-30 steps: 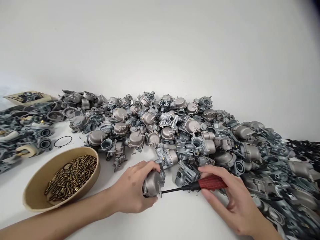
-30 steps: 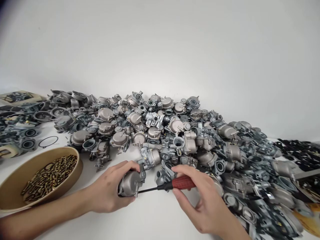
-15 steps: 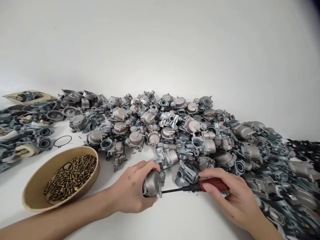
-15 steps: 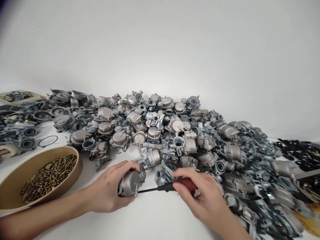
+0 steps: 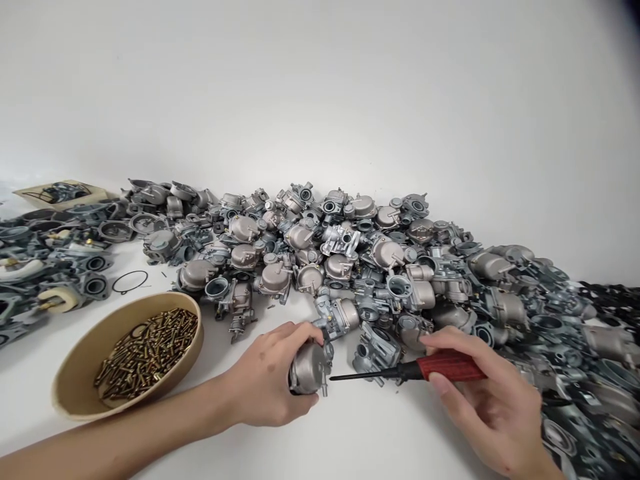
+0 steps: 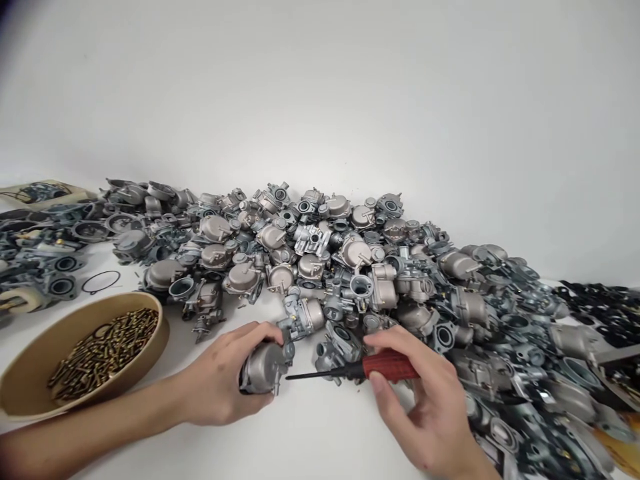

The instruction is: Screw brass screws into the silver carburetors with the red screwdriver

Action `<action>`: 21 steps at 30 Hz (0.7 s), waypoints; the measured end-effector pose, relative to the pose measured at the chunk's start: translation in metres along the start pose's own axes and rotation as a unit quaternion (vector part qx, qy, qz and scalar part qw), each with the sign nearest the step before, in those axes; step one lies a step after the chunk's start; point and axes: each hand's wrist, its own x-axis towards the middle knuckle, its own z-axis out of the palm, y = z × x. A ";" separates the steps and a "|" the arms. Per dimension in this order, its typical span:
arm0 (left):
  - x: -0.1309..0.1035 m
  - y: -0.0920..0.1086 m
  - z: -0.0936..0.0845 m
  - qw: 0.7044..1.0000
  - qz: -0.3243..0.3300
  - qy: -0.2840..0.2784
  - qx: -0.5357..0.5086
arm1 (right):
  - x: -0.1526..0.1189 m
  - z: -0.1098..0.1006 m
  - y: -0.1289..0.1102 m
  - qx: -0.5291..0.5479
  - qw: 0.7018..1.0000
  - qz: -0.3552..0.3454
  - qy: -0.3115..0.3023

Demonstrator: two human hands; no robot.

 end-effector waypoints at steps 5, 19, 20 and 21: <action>-0.001 0.001 0.000 1.000 0.002 -0.001 0.011 | 0.007 -0.003 -0.002 0.004 1.000 -0.005 0.010; -0.001 0.002 -0.001 1.000 0.001 -0.001 0.015 | 0.012 0.011 -0.013 0.064 0.998 -0.016 -0.020; -0.001 0.003 -0.001 1.000 -0.001 -0.001 0.016 | 0.012 0.011 -0.013 0.066 0.997 -0.016 -0.021; -0.001 0.003 -0.001 1.000 -0.002 -0.002 0.015 | 0.012 0.011 -0.013 0.069 0.997 -0.016 -0.023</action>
